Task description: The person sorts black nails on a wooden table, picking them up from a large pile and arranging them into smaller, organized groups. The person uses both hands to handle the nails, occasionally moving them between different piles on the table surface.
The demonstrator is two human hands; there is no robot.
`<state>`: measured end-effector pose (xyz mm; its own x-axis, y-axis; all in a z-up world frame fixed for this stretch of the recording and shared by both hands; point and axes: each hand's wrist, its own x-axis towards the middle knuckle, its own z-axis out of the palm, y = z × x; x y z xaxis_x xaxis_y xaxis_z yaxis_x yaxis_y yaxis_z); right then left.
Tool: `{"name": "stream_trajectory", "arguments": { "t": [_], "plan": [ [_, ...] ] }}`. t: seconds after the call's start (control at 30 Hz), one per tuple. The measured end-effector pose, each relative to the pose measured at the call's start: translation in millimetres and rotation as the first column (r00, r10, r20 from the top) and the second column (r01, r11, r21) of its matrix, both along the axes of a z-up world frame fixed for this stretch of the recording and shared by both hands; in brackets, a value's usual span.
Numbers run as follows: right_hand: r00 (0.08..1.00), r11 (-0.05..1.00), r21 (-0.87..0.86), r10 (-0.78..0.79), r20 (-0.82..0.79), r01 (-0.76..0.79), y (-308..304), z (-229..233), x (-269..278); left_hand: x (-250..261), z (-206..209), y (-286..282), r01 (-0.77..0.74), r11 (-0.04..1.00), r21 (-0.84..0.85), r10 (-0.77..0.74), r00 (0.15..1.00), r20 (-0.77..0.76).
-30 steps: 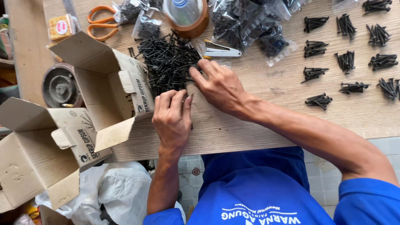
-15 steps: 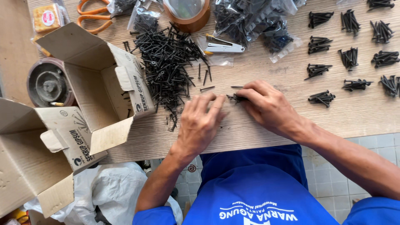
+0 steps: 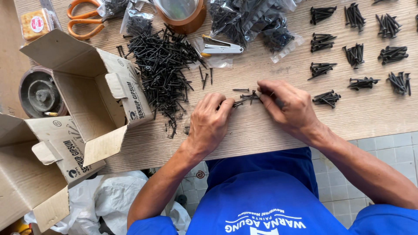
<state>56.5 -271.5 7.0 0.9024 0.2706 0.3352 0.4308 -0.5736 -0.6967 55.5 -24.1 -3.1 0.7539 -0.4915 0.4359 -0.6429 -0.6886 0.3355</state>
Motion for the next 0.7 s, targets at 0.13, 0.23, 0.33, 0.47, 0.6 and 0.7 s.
{"name": "stream_trajectory", "arguments": {
  "t": [0.13, 0.23, 0.33, 0.47, 0.6, 0.7],
  "plan": [
    [0.999, 0.999, 0.021, -0.036, -0.041, 0.037, -5.1, 0.1, -0.8, -7.8, 8.4, 10.4, -0.004, 1.000, 0.015, 0.005, 0.999, -0.052],
    [1.000, 1.000, -0.007, -0.022, 0.002, 0.022, -5.6, 1.4, -1.4, -13.3, 18.8, 13.5, 0.028, 0.999, 0.022, -0.026, 0.993, -0.114],
    [0.999, 1.000, -0.013, 0.024, 0.021, -0.024, -5.8, 5.4, 0.4, -15.6, 18.2, 14.5, 0.029, 0.999, 0.025, -0.026, 0.992, -0.126],
    [0.999, 0.999, -0.019, 0.033, 0.012, -0.033, -6.2, 7.3, -1.1, -14.8, 19.3, 10.8, 0.033, 0.999, 0.007, -0.032, 0.988, -0.150],
    [0.996, 0.995, -0.092, -0.014, 0.091, 0.023, -7.0, -2.2, -15.2, -14.6, 20.7, 7.5, 0.043, 0.999, 0.004, -0.041, 0.986, -0.159],
    [0.995, 0.983, -0.176, -0.042, 0.095, 0.058, 3.9, 4.6, -28.2, -16.6, 33.0, 6.7, 0.015, 0.999, -0.032, -0.021, 0.975, -0.223]
  ]
}}
